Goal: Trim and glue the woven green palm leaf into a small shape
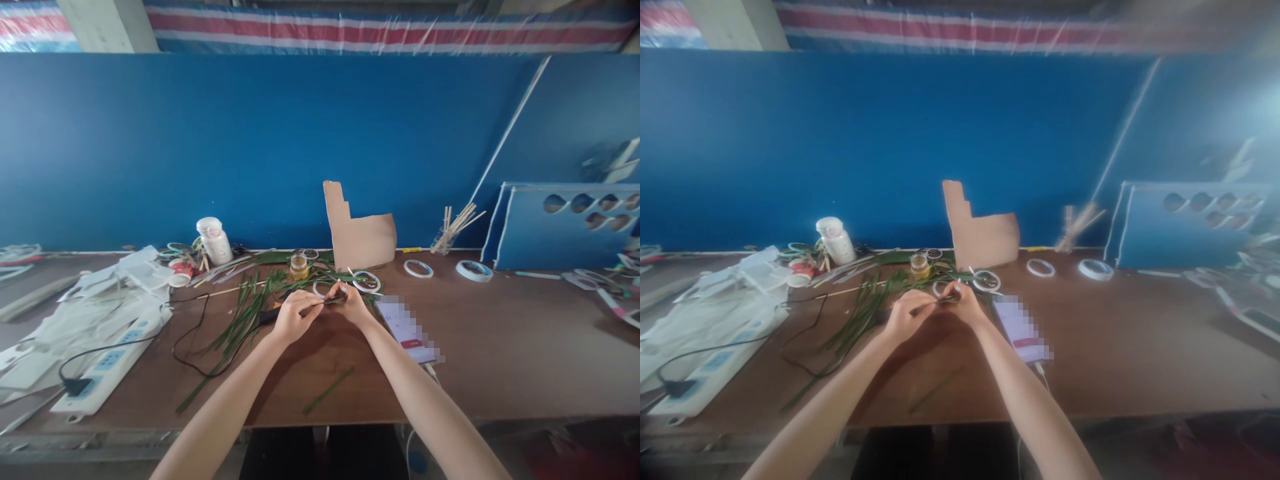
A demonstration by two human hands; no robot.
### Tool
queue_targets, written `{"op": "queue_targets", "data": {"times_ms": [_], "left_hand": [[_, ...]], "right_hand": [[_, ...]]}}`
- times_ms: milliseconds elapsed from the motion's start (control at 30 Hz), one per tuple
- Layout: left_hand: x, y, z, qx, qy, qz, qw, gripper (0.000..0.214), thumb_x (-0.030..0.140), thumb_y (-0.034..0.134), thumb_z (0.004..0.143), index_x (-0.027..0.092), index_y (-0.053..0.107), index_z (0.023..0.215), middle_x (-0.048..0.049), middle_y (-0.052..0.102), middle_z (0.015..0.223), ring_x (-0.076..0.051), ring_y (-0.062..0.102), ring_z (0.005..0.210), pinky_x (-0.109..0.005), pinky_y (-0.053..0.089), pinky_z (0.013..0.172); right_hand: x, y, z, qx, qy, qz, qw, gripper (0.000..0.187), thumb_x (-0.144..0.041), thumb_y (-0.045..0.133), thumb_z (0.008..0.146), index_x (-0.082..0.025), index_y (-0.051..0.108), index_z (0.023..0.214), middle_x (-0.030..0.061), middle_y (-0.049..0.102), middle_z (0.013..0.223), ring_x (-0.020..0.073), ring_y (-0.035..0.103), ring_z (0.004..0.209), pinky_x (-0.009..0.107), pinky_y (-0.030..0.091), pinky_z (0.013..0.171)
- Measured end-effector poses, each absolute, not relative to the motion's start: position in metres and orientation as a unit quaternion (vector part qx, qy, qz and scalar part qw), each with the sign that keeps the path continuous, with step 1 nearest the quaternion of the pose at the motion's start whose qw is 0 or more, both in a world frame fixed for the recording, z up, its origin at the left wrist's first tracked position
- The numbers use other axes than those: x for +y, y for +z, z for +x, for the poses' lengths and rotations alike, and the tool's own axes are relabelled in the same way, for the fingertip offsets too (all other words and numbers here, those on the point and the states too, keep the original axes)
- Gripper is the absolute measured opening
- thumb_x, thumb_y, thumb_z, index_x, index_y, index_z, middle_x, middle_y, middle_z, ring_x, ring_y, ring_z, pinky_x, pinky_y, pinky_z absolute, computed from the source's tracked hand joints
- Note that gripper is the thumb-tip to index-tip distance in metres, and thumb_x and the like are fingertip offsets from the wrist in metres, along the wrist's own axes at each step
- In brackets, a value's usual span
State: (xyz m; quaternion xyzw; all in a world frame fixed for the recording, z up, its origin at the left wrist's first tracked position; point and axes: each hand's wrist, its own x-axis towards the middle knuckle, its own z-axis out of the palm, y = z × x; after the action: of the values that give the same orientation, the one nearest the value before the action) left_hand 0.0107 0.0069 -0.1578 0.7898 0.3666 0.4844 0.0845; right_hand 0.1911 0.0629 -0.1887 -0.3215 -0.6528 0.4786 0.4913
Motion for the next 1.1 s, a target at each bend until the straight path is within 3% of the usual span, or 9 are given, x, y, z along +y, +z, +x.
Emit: {"op": "queue_targets", "data": {"times_ms": [300,567,700,833,933,1100], "left_hand": [[0.006,-0.155,0.01,0.377,0.48,0.786,0.095,0.017,0.028,0.054,0.084,0.021,0.07,0.086,-0.0073,0.07,0.09,-0.019,0.061,0.086,-0.038,0.047,0.082],[0.002,-0.156,0.013,0.388,0.47,0.789,0.076,0.021,0.03,0.062,0.078,0.023,0.066,0.098,-0.0059,0.067,0.097,-0.021,0.058,0.093,-0.038,0.044,0.087],[0.003,-0.156,0.006,0.443,0.516,0.732,0.043,0.023,0.026,0.055,0.081,0.02,0.059,0.102,-0.0071,0.063,0.1,-0.02,0.057,0.094,-0.036,0.043,0.087],[0.014,-0.153,-0.008,0.557,0.545,0.626,0.011,0.015,0.018,0.046,0.081,0.019,0.057,0.092,-0.0056,0.061,0.09,-0.019,0.058,0.082,-0.032,0.045,0.078],[0.023,-0.146,-0.018,0.637,0.472,0.61,0.005,0.017,0.016,0.048,0.076,0.02,0.058,0.088,-0.0054,0.061,0.092,-0.02,0.058,0.08,-0.034,0.043,0.077],[0.025,-0.134,-0.036,0.695,0.267,0.667,0.003,0.02,0.02,0.053,0.071,0.023,0.063,0.088,-0.0077,0.061,0.101,-0.028,0.055,0.099,-0.045,0.036,0.088]], "right_hand": [[0.062,-0.187,0.19,-0.643,0.474,-0.345,0.493,0.024,-0.022,0.071,0.056,-0.019,0.051,0.069,0.0009,0.064,0.073,0.018,0.061,0.072,0.031,0.049,0.068],[0.062,-0.186,0.192,-0.642,0.469,-0.33,0.509,0.02,-0.017,0.069,0.056,-0.019,0.053,0.069,0.0,0.064,0.072,0.0163,0.06,0.069,0.03,0.048,0.068],[0.065,-0.186,0.193,-0.6,0.499,-0.332,0.53,0.026,-0.019,0.072,0.054,-0.02,0.051,0.068,0.0005,0.065,0.071,0.0163,0.06,0.068,0.03,0.048,0.067],[0.067,-0.186,0.192,-0.574,0.494,-0.35,0.551,0.027,-0.02,0.073,0.052,-0.02,0.05,0.068,-0.0017,0.062,0.068,0.0166,0.058,0.066,0.03,0.047,0.064],[0.066,-0.188,0.19,-0.581,0.482,-0.364,0.545,0.026,-0.018,0.072,0.052,-0.02,0.05,0.067,-0.0027,0.058,0.064,0.0165,0.056,0.064,0.03,0.045,0.062],[0.069,-0.191,0.189,-0.605,0.453,-0.376,0.536,0.024,-0.018,0.072,0.052,-0.02,0.051,0.065,-0.0035,0.055,0.064,0.0146,0.051,0.061,0.028,0.042,0.06]]}}
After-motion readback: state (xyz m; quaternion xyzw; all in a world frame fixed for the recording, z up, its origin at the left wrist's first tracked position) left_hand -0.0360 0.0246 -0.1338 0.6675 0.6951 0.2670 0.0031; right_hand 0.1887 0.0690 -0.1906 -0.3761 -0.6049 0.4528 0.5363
